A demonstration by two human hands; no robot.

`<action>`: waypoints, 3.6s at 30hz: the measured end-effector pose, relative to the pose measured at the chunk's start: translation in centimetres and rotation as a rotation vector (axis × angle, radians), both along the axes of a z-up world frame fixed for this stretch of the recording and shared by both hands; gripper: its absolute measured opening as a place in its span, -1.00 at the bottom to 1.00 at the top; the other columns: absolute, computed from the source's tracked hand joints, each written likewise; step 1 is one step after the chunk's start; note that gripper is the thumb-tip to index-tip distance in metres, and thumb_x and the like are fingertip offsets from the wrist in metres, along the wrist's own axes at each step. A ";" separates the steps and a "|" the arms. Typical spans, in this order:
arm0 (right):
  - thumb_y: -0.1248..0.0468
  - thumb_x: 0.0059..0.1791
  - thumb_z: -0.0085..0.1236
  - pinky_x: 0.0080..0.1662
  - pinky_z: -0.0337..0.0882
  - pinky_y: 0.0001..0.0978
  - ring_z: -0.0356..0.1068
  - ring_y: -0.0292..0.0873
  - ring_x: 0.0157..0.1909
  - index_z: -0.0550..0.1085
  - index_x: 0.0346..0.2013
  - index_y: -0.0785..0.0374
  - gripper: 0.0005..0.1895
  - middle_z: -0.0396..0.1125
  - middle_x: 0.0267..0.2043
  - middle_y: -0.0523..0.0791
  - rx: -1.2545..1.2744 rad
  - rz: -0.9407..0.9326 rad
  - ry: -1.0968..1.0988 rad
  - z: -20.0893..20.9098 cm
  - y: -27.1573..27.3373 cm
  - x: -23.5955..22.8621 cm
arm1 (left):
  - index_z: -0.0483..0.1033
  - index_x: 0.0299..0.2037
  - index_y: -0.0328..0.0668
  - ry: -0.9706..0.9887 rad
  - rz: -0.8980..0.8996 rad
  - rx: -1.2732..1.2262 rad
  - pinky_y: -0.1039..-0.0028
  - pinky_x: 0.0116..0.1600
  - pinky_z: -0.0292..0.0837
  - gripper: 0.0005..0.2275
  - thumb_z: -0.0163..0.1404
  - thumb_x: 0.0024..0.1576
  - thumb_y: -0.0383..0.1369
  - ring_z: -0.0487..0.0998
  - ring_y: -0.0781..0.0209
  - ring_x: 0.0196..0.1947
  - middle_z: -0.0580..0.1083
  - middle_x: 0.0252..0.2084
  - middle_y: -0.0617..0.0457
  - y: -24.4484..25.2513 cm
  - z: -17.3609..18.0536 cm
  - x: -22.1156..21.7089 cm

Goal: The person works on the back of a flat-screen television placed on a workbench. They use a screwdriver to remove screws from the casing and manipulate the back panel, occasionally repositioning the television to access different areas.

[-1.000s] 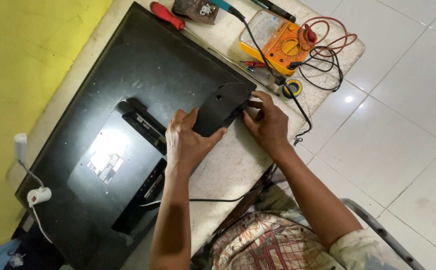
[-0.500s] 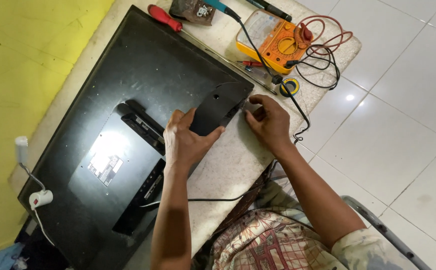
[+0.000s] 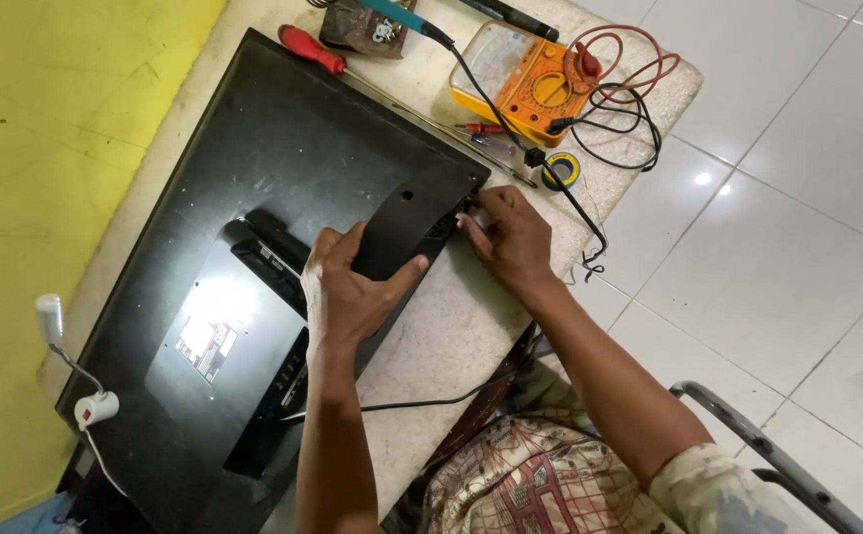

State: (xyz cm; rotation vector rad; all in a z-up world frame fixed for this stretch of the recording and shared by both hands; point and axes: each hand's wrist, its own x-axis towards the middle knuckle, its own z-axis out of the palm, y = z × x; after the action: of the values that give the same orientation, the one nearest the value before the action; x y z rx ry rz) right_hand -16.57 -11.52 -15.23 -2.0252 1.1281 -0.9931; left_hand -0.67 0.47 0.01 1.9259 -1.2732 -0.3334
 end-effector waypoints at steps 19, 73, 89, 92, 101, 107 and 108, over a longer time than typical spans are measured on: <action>0.10 0.05 0.20 -0.25 0.51 -0.03 0.56 0.05 -0.28 0.50 0.11 0.06 -0.65 0.54 -0.29 -0.11 0.072 -0.021 0.090 2.0 1.6 0.3 | 0.51 -0.46 -0.14 -0.021 -0.030 -0.076 0.48 -0.19 0.33 -0.67 0.44 -0.05 -0.19 0.35 0.36 -0.35 0.33 -0.48 0.07 0.0 0.8 0.6; 0.27 -0.11 0.45 -0.19 0.52 -0.14 0.55 0.03 -0.23 0.38 0.04 0.12 -0.49 0.50 -0.05 -0.04 0.380 -0.059 -0.137 4.0 1.1 -1.1 | 0.63 -0.09 -0.42 -0.267 0.046 0.058 0.21 -0.19 0.53 -0.39 0.43 -0.15 0.00 0.59 -0.13 -0.35 0.45 -0.33 -0.14 0.1 -2.6 0.4; 0.28 -0.03 0.37 -0.36 0.52 -0.19 0.53 -0.02 -0.34 0.32 0.10 0.12 -0.51 0.52 -0.14 -0.07 0.056 -0.008 -0.167 2.5 1.7 -0.4 | 0.61 -0.35 -0.15 -0.226 0.039 -0.044 0.36 -0.28 0.40 -0.60 0.43 -0.14 -0.03 0.51 0.06 -0.44 0.36 -0.43 0.00 0.2 -1.3 0.6; 0.28 -0.04 0.35 -0.38 0.48 -0.17 0.51 -0.02 -0.40 0.26 0.14 0.10 -0.46 0.53 -0.16 -0.06 0.068 -0.023 -0.180 2.4 1.8 -0.3 | 0.60 -0.36 -0.14 -0.191 0.034 -0.047 0.40 -0.26 0.38 -0.62 0.42 -0.11 -0.05 0.51 0.11 -0.43 0.36 -0.42 0.01 0.4 -1.3 0.5; 0.42 0.02 0.18 -0.40 0.45 -0.25 0.50 0.00 -0.44 0.41 -0.04 0.11 -0.74 0.53 -0.22 -0.08 0.021 -0.069 -0.198 0.7 0.0 -0.8 | 0.51 -0.44 -0.14 -0.255 0.014 -0.093 0.38 -0.33 0.38 -0.59 0.43 -0.13 -0.05 0.48 0.03 -0.51 0.29 -0.46 0.01 0.4 -1.8 1.3; 0.22 0.00 0.33 -0.30 0.48 -0.07 0.50 0.10 -0.36 0.56 -0.05 0.22 -0.74 0.45 -0.06 0.05 -0.067 0.047 -0.097 1.7 0.8 -1.1 | 0.54 -0.37 -0.28 -0.262 -0.021 -0.095 0.23 -0.35 0.38 -0.57 0.43 -0.09 -0.08 0.48 -0.11 -0.52 0.32 -0.46 -0.06 0.3 -0.7 1.3; 0.08 -0.01 0.40 -0.22 0.47 0.04 0.48 0.13 -0.34 0.56 -0.05 0.22 -0.64 0.41 -0.02 0.06 -0.116 0.056 -0.019 2.0 0.9 -0.8 | 0.56 -0.33 -0.36 -0.260 -0.033 -0.094 0.20 -0.36 0.38 -0.56 0.43 -0.07 -0.10 0.48 -0.15 -0.51 0.34 -0.45 -0.10 0.3 -0.4 1.3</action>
State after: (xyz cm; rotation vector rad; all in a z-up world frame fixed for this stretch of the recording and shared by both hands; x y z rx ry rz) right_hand -17.40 -10.61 -13.19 -2.1219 1.0191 -1.0694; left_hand 0.64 0.79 -0.44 1.9143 -1.4622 -0.0379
